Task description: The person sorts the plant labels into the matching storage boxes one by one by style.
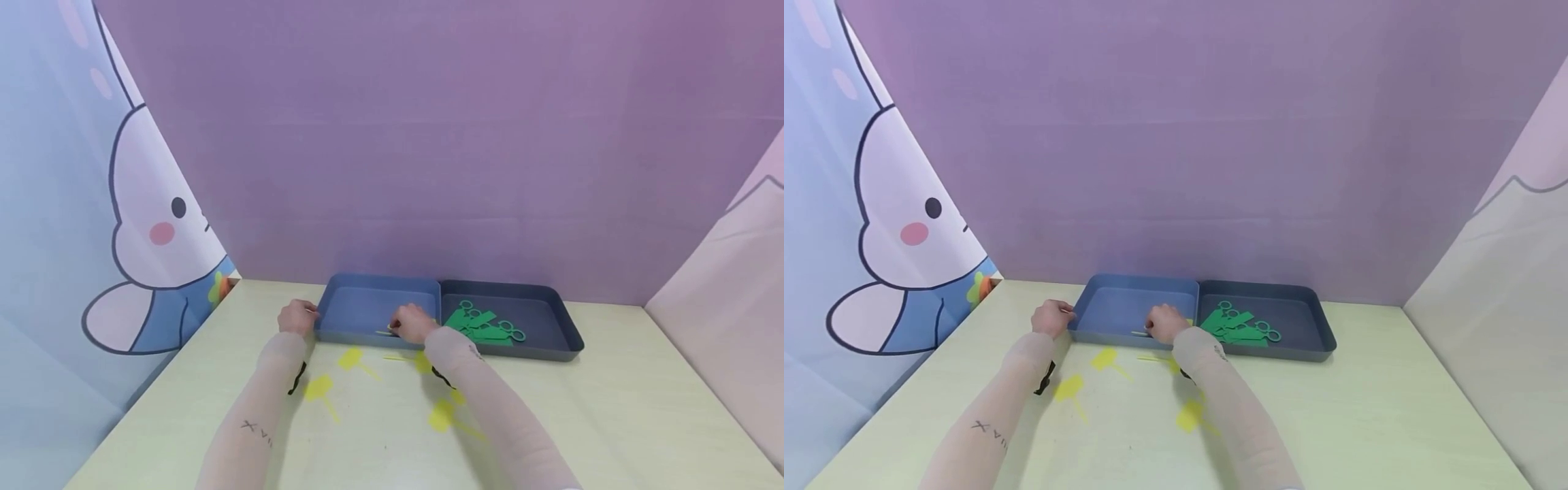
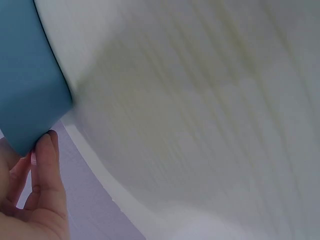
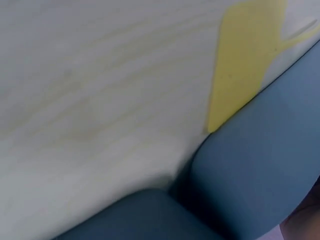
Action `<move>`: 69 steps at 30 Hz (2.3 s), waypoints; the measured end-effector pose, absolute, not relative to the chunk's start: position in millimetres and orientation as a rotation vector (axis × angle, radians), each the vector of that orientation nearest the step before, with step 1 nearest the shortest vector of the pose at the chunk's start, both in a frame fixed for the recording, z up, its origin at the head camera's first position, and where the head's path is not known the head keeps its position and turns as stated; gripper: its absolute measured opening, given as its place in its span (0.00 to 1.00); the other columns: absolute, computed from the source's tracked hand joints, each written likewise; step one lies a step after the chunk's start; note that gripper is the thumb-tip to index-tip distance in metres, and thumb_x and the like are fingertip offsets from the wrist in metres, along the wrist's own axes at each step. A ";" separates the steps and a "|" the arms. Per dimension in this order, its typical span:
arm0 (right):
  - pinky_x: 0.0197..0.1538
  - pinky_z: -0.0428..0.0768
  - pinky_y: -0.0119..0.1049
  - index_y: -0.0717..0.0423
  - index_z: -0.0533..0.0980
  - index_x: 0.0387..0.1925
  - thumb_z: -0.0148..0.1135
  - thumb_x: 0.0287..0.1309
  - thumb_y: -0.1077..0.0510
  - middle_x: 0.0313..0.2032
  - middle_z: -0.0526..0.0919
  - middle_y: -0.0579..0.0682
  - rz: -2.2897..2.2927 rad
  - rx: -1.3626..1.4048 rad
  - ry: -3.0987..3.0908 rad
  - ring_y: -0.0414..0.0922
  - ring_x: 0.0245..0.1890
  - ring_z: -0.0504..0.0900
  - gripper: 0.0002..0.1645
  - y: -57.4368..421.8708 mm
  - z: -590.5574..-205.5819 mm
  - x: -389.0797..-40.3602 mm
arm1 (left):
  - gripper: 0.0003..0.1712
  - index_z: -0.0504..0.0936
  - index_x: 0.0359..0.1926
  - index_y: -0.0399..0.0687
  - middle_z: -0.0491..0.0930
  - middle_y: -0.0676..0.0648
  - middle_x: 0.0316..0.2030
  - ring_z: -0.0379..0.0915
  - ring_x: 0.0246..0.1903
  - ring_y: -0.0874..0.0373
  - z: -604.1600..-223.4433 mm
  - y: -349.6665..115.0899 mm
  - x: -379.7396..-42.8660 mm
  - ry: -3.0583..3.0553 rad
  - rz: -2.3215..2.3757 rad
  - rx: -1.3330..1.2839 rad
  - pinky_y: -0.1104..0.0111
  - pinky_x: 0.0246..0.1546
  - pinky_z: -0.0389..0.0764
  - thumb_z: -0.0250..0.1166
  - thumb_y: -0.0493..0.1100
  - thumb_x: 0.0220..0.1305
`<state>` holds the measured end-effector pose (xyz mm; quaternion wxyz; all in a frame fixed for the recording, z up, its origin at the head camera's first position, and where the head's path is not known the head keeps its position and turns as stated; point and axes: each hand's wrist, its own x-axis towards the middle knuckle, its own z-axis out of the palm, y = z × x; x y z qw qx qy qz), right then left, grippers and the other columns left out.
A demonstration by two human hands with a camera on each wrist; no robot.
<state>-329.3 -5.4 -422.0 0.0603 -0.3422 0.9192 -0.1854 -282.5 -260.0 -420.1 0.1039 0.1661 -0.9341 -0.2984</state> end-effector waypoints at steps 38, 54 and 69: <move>0.41 0.80 0.37 0.55 0.80 0.44 0.61 0.56 0.60 0.40 0.84 0.52 -0.765 -0.989 2.706 0.43 0.38 0.82 0.13 81.1 -366.0 -280.1 | 0.16 0.80 0.47 0.38 0.81 0.38 0.43 0.77 0.43 0.42 -419.1 -262.9 -282.6 -2.794 -0.851 0.461 0.51 0.49 0.72 0.59 0.40 0.60; 0.40 0.78 0.37 0.62 0.80 0.40 0.66 0.48 0.62 0.37 0.84 0.54 -0.668 -0.992 2.680 0.43 0.35 0.79 0.15 130.0 -379.0 -232.3 | 0.15 0.81 0.46 0.37 0.80 0.36 0.44 0.75 0.44 0.39 -417.8 -262.7 -282.2 -2.773 -0.856 0.470 0.51 0.47 0.74 0.59 0.39 0.60; 0.33 0.69 0.34 0.62 0.78 0.34 0.68 0.41 0.64 0.24 0.75 0.43 -0.601 -0.897 2.695 0.40 0.26 0.69 0.14 159.1 -412.3 -200.3 | 0.16 0.80 0.46 0.37 0.81 0.36 0.44 0.74 0.45 0.38 -421.5 -263.9 -283.2 -2.772 -0.852 0.464 0.50 0.49 0.72 0.59 0.40 0.60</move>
